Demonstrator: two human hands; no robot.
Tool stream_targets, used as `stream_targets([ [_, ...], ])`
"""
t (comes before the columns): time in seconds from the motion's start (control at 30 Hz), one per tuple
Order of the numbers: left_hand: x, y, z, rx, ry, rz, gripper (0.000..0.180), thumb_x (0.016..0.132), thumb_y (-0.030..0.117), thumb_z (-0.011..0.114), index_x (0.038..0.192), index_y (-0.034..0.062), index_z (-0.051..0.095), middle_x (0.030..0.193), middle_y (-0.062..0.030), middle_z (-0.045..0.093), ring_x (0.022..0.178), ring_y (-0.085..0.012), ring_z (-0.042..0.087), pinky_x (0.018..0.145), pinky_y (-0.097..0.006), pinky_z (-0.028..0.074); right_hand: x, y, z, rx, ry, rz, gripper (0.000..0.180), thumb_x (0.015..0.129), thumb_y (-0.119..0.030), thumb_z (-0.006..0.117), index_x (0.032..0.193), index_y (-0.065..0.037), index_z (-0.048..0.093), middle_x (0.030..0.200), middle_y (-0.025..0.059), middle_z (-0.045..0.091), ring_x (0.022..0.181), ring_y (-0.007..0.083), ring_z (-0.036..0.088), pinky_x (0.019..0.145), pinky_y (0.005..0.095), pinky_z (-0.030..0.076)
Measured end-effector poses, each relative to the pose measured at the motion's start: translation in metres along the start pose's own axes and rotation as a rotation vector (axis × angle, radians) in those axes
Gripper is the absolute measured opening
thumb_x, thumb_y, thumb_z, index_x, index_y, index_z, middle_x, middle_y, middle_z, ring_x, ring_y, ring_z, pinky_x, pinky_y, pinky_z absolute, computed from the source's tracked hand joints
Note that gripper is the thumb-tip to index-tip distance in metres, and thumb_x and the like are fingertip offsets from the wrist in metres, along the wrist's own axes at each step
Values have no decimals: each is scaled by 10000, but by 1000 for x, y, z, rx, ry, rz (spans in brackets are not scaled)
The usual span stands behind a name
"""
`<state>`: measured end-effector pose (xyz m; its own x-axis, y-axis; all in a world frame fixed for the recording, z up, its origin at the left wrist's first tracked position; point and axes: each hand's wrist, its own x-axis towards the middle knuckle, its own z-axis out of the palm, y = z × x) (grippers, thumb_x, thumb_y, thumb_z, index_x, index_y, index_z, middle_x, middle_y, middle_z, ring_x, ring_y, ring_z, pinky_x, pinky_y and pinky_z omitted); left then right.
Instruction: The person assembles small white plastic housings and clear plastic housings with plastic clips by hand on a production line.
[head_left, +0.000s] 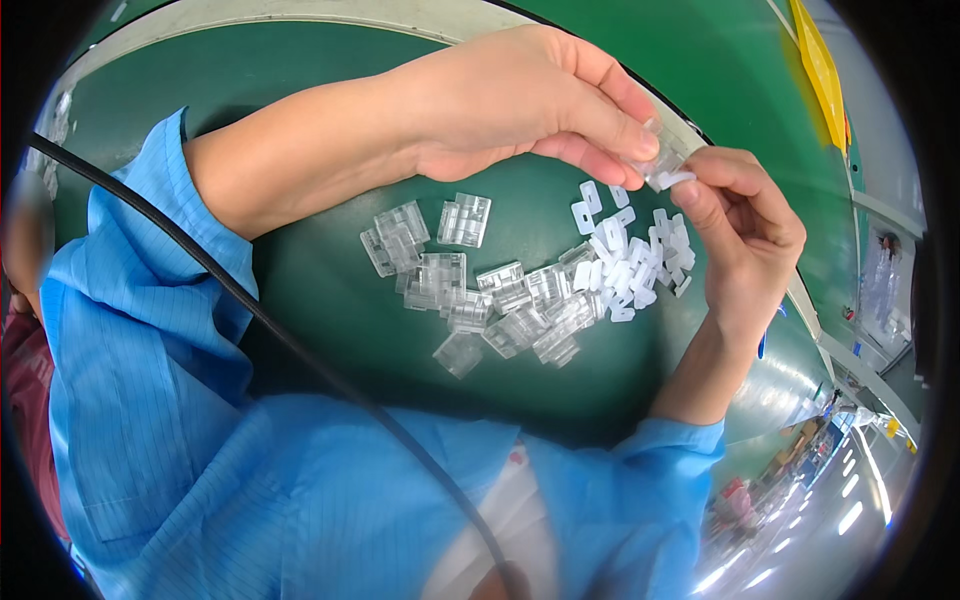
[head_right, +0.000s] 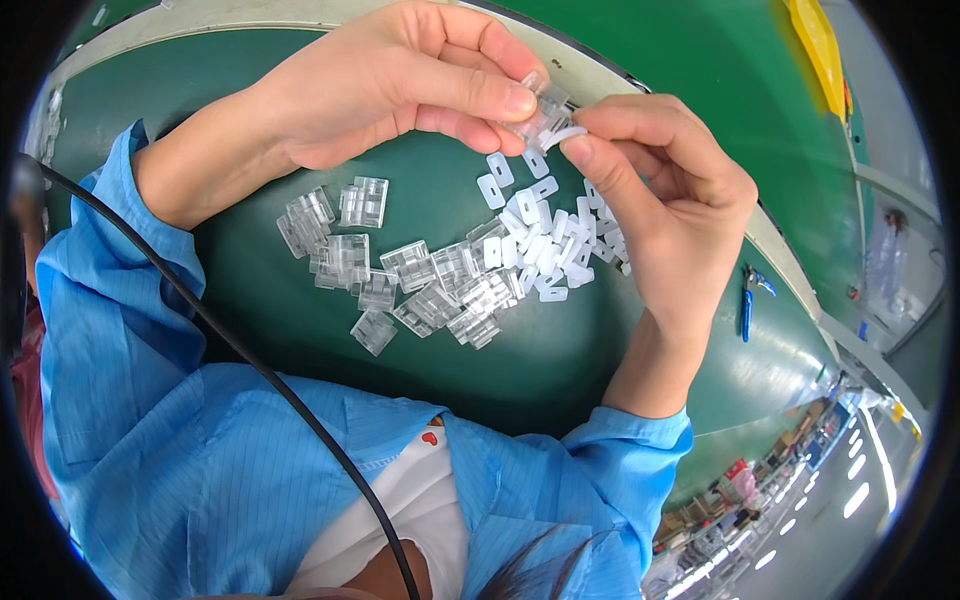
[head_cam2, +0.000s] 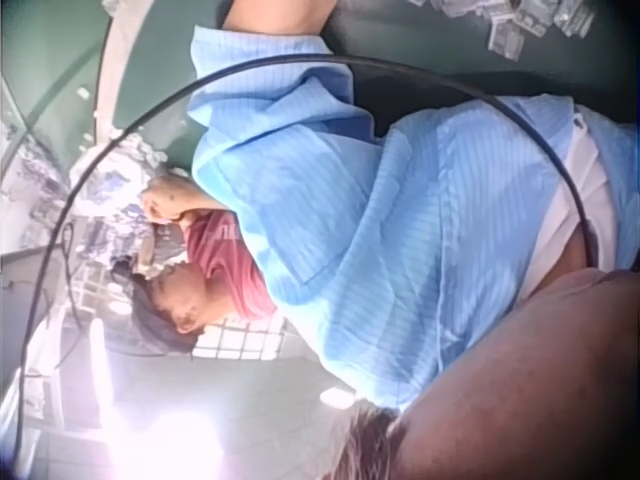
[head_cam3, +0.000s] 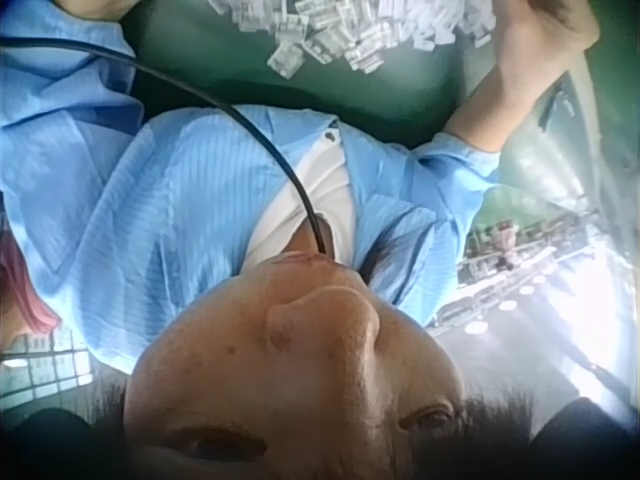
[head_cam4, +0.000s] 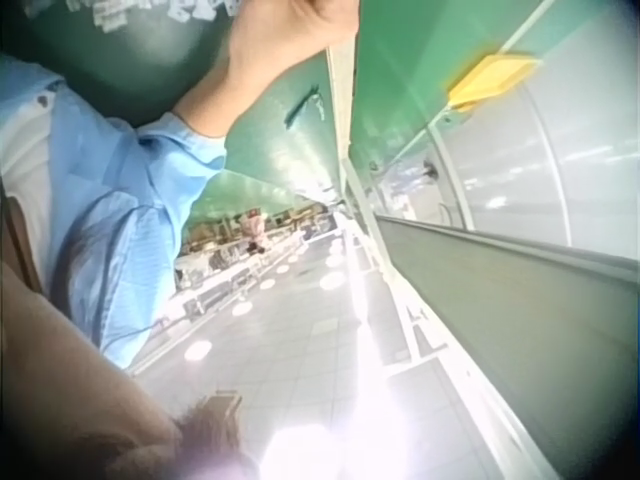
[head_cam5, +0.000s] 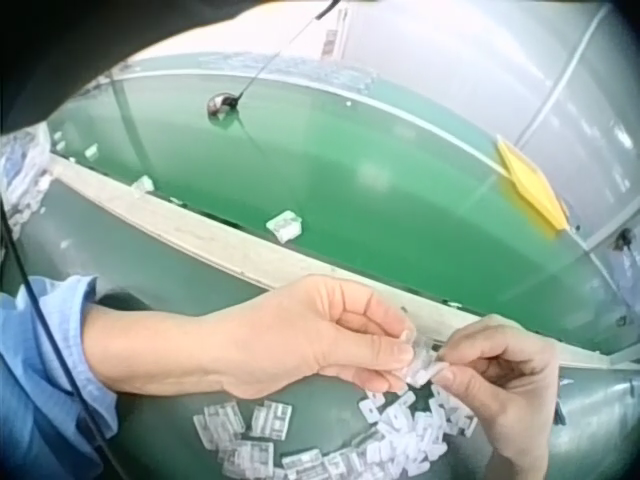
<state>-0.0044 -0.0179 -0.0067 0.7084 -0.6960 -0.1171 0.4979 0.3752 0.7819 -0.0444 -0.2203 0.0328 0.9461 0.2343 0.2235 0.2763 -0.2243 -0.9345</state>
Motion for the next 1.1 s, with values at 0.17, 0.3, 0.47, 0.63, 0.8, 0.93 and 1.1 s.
stream_targets([
  [0.17,-1,-4,3,94,-24,-34,164,773,68,653,884,-32,587,841,-111,634,775,-165,629,749,-246,513,-3,-11,-7,-28,-114,140,156,701,110,673,837,66,612,836,90,628,744,129,619,658,205,505],
  [0.3,-2,-4,2,130,-45,-47,169,773,66,651,892,-33,582,838,-112,634,768,-163,629,739,-247,514,-4,-21,-4,-129,-144,167,149,703,104,675,826,59,602,835,77,602,718,99,558,650,201,460],
  [0.47,1,-7,-1,-153,-123,-123,158,841,40,593,981,-28,563,901,-111,625,797,-131,614,723,-230,522,-6,-32,1,-437,-79,-1,128,706,99,676,805,63,604,820,84,613,717,107,568,671,214,474],
  [0.63,-6,-9,4,-93,53,0,163,804,46,622,940,-32,575,855,-110,634,762,-149,624,718,-238,517,-9,-18,13,-477,11,-119,125,717,93,670,812,66,594,821,83,611,742,117,563,687,220,471],
  [0.8,-6,-4,3,85,69,80,149,771,65,652,878,-21,593,834,-100,640,771,-152,628,730,-237,512,-1,-12,-3,-204,-141,44,129,710,75,673,819,53,607,794,77,612,720,124,583,675,228,502],
  [0.93,-5,-2,6,150,10,44,163,772,66,651,890,-28,589,831,-103,640,763,-151,628,727,-237,512,-1,-22,-13,-251,-234,68,133,708,77,672,822,55,607,799,79,610,728,125,580,667,227,498],
  [1.1,-1,-3,0,60,-49,-80,172,841,32,591,995,-40,567,869,-104,636,753,-133,618,703,-227,520,0,-20,-11,-257,-284,84,128,700,79,674,807,49,610,790,70,617,700,115,583,644,221,493],
])
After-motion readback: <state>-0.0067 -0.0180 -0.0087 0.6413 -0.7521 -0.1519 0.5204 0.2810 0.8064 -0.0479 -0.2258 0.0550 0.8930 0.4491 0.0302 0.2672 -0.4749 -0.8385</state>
